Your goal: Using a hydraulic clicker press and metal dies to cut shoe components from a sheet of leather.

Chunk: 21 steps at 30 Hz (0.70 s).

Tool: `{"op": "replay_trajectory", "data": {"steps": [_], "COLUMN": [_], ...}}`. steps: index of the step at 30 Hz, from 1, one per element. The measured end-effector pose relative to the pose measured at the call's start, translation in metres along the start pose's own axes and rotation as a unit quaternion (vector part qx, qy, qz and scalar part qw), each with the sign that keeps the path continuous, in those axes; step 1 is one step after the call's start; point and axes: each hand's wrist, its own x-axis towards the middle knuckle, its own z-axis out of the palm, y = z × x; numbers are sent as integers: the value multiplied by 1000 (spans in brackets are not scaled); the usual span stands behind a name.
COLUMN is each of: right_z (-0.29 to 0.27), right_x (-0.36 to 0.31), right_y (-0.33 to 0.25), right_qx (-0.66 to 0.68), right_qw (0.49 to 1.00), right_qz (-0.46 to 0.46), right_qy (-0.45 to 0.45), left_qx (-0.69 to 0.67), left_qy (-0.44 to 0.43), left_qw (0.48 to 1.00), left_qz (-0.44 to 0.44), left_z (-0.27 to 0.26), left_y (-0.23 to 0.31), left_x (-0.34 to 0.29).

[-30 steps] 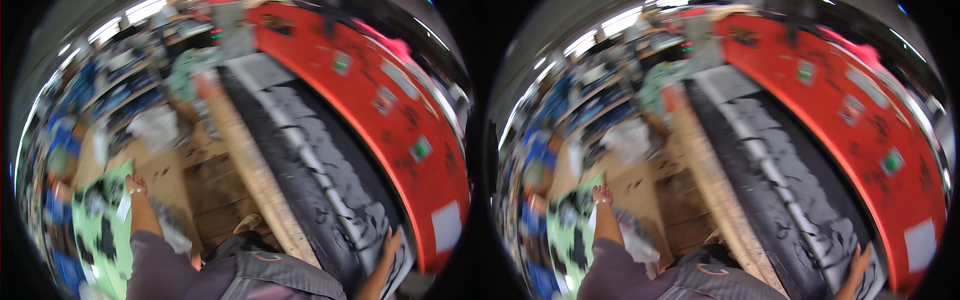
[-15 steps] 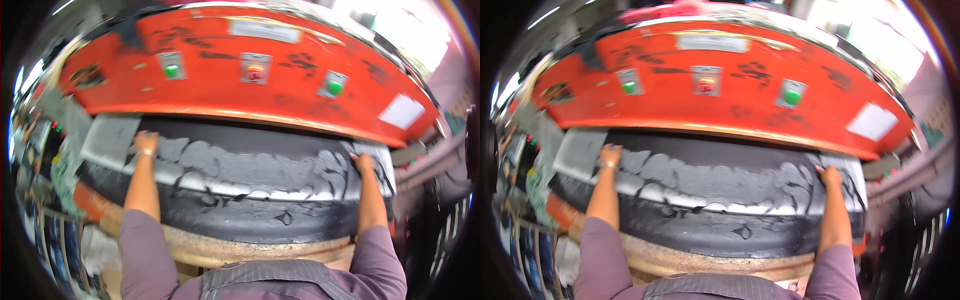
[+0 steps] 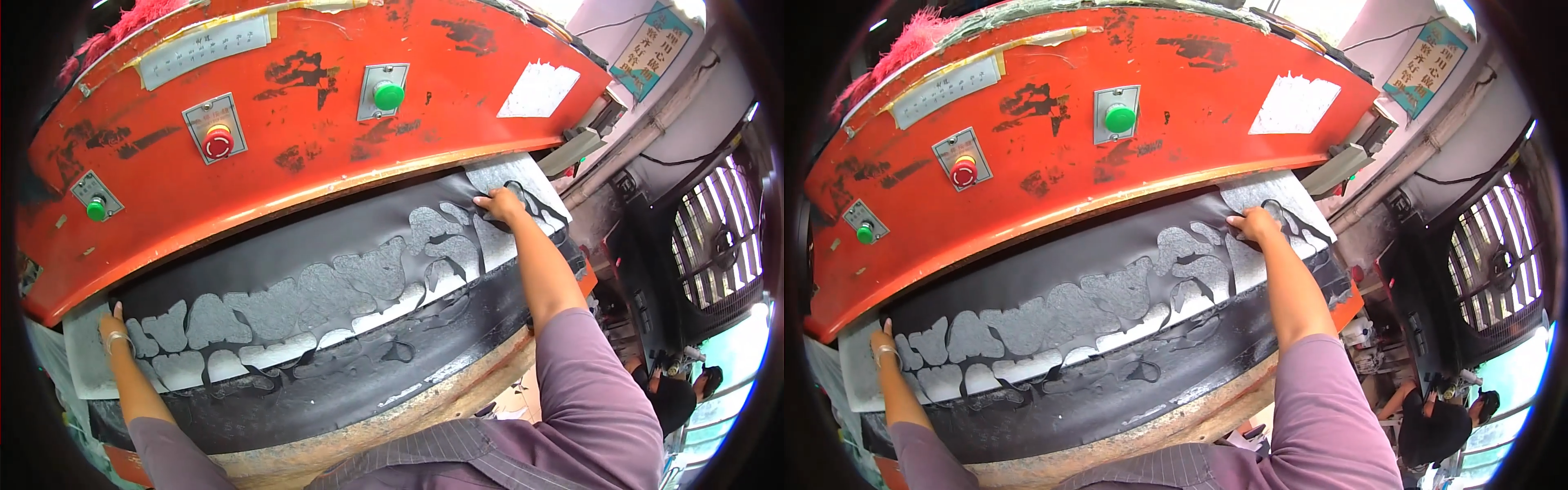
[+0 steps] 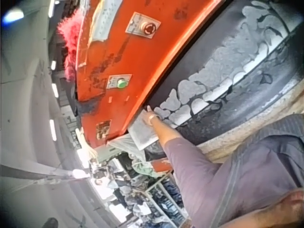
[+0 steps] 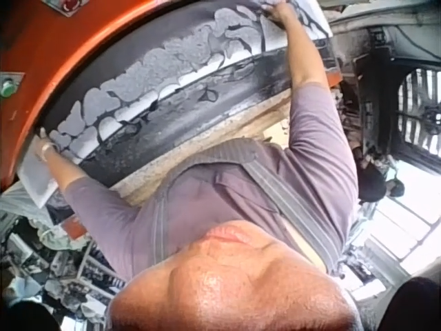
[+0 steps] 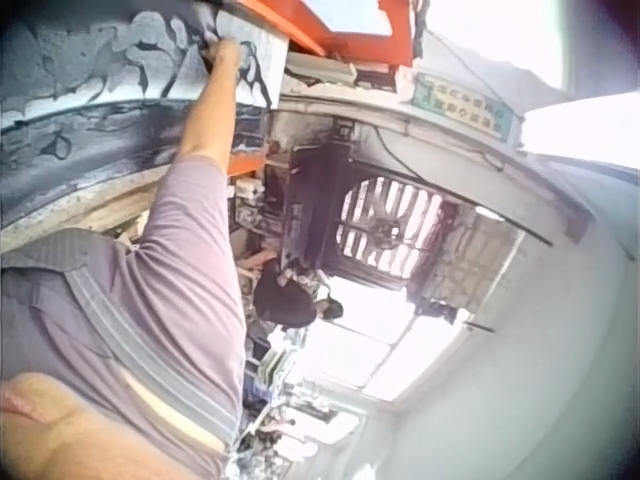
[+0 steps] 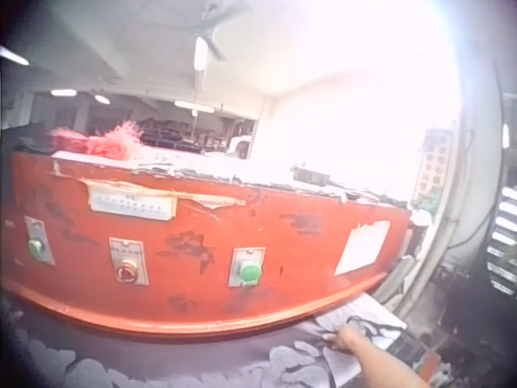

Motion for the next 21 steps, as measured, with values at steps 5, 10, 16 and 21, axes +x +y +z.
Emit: {"op": "replay_trajectory", "data": {"steps": [5, 10, 16, 21], "right_z": [8, 22, 27, 15], "right_x": [-15, -30, -51, -89], "right_y": [15, 39, 68, 121], "right_qx": [17, 15, -9, 21], "right_qw": [1000, 996, 996, 911], "right_qz": [-14, -74, -76, -184], "right_qy": [3, 40, 46, 369], "left_qx": [-4, 9, 31, 151], "left_qy": [-4, -17, -25, -23], "left_qw": [1000, 999, 997, 985], "left_qz": [29, 46, 60, -78], "left_z": [-7, -5, -8, -35], "left_y": [-46, -78, -76, -44], "left_x": [-8, -15, -27, -50]}}
